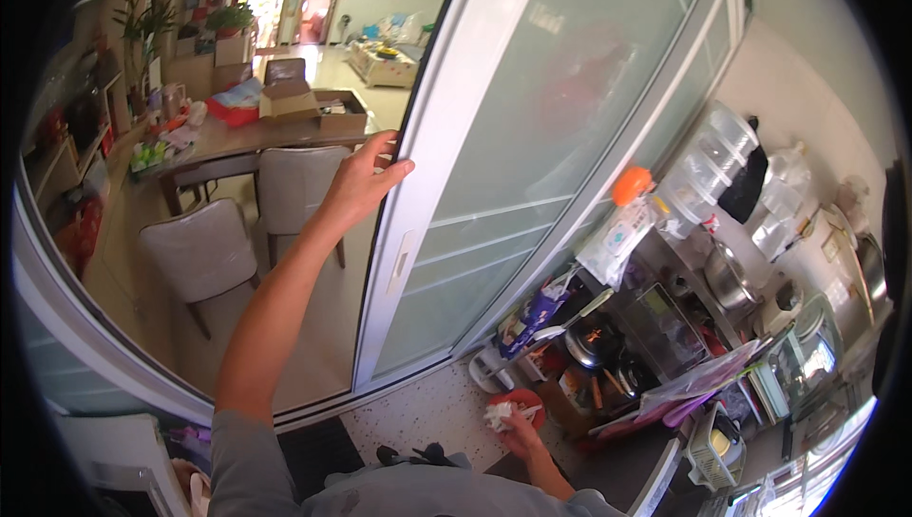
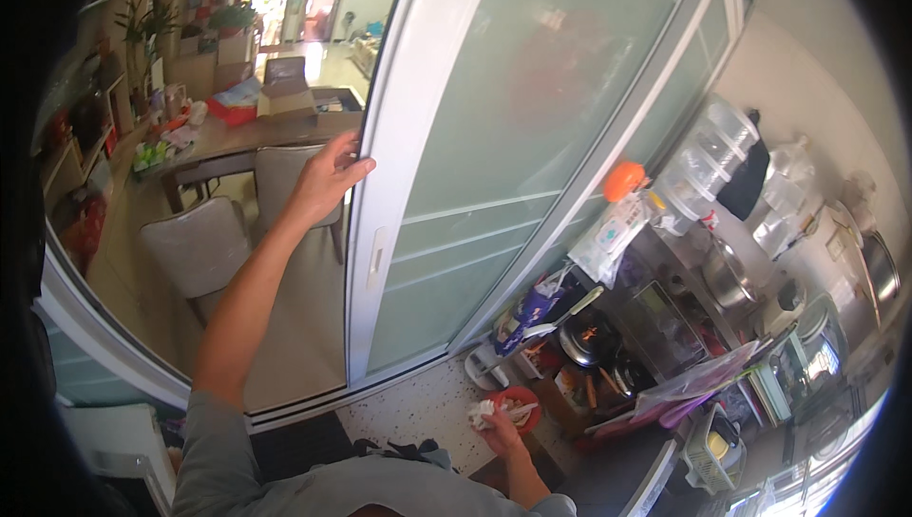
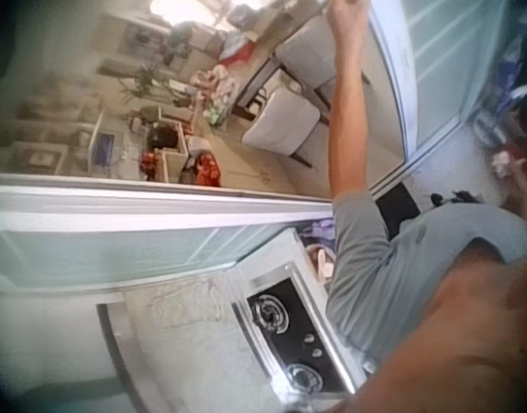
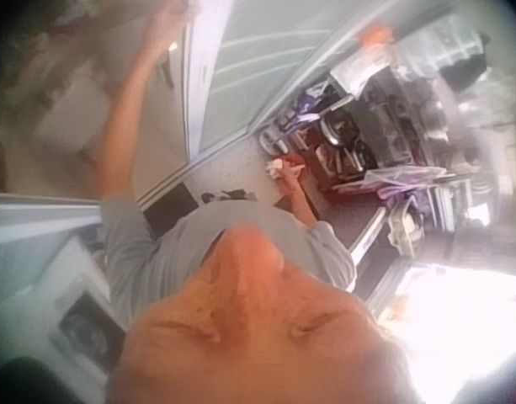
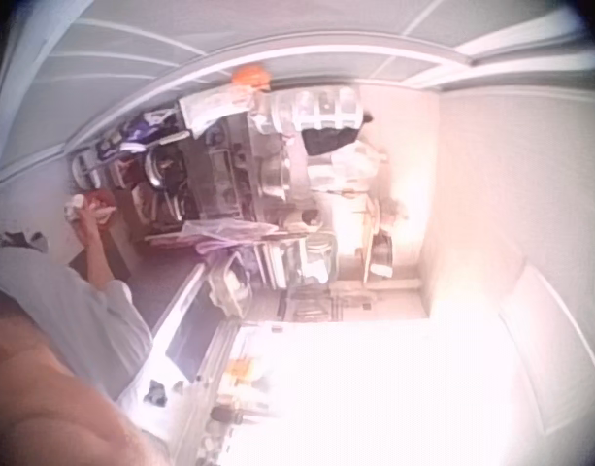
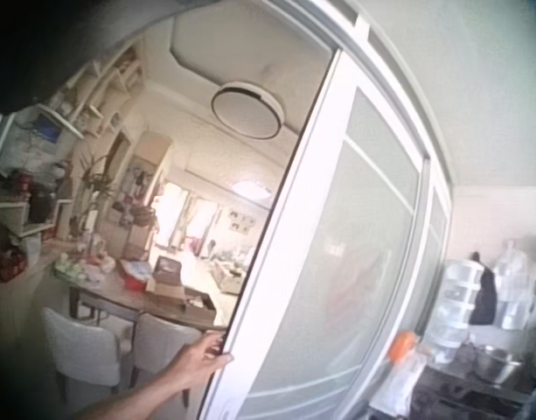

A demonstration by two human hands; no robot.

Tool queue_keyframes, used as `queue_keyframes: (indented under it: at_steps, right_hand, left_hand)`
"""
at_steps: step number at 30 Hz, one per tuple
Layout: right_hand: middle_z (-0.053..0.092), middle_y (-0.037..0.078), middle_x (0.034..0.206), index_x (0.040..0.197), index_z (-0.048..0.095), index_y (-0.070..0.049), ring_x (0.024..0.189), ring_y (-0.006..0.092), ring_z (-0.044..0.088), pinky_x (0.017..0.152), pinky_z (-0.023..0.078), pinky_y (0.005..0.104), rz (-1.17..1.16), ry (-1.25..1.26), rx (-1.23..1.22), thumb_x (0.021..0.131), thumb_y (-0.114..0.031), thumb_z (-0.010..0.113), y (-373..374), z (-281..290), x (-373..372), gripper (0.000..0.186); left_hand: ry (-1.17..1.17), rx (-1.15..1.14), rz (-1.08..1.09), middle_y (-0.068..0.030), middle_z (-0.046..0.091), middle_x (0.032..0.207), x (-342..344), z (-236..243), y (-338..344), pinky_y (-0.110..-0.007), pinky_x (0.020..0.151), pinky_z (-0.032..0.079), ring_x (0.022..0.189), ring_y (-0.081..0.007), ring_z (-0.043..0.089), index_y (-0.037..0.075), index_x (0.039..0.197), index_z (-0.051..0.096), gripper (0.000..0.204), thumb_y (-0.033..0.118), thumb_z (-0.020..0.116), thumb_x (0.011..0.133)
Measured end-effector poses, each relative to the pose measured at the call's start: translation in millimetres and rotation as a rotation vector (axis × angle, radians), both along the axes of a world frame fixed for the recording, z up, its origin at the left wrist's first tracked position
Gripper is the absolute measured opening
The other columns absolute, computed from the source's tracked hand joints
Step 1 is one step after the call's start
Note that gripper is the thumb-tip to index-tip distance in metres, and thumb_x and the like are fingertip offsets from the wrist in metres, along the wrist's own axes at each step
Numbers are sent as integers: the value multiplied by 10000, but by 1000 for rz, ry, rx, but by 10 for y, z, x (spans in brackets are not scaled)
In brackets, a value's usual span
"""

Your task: The person cleans the kitchen sink and surrounding areas using a cloth and a steel wool pad. They wipe the dish rack, scrub the sink basin, and clean the sliding glass door. The person also moves a metal bowl and disposes of used cloths.

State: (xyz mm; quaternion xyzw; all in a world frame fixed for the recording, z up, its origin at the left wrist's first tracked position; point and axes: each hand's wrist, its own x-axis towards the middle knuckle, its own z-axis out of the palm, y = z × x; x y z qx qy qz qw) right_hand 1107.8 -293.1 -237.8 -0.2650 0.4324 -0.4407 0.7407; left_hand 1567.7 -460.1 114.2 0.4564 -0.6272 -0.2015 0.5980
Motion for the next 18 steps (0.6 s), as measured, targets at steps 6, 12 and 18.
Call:
queue_keyframes:
  at_steps: [6, 12, 18]
  right_hand:
    - [581, 112, 1167, 1257, 465, -19, 996, 217, 615, 868, 522, 320, 108, -39, -94, 893, -86, 538, -440, 467, 538, 378]
    - [634, 56, 986, 1110, 554, -68, 816, 164, 619, 646, 533, 280, 229, -117, -29, 961, -290, 469, -770, 954, 1211, 280]
    - [617, 11, 930, 1044, 554, -132, 748, 147, 565, 590, 465, 310, 221, -310, 43, 977, -418, 408, -1010, 1148, 1845, 328]
  left_hand:
    - [136, -26, 105, -108, 657, 1021, 503, -1500, 184, -310, 764, 509, 839, -175, 628, 26, 1183, 553, 370, 181, 645, 860]
    - [14, 843, 152, -138, 547, 590, 827, -4706, 2117, -404, 550, 438, 567, -233, 543, -2, 728, 554, 210, 192, 545, 808]
    - [-96, 1672, -98, -136, 596, 602, -15, -5551, 4622, -392, 419, 498, 482, -249, 590, 7, 645, 613, 153, 92, 585, 769]
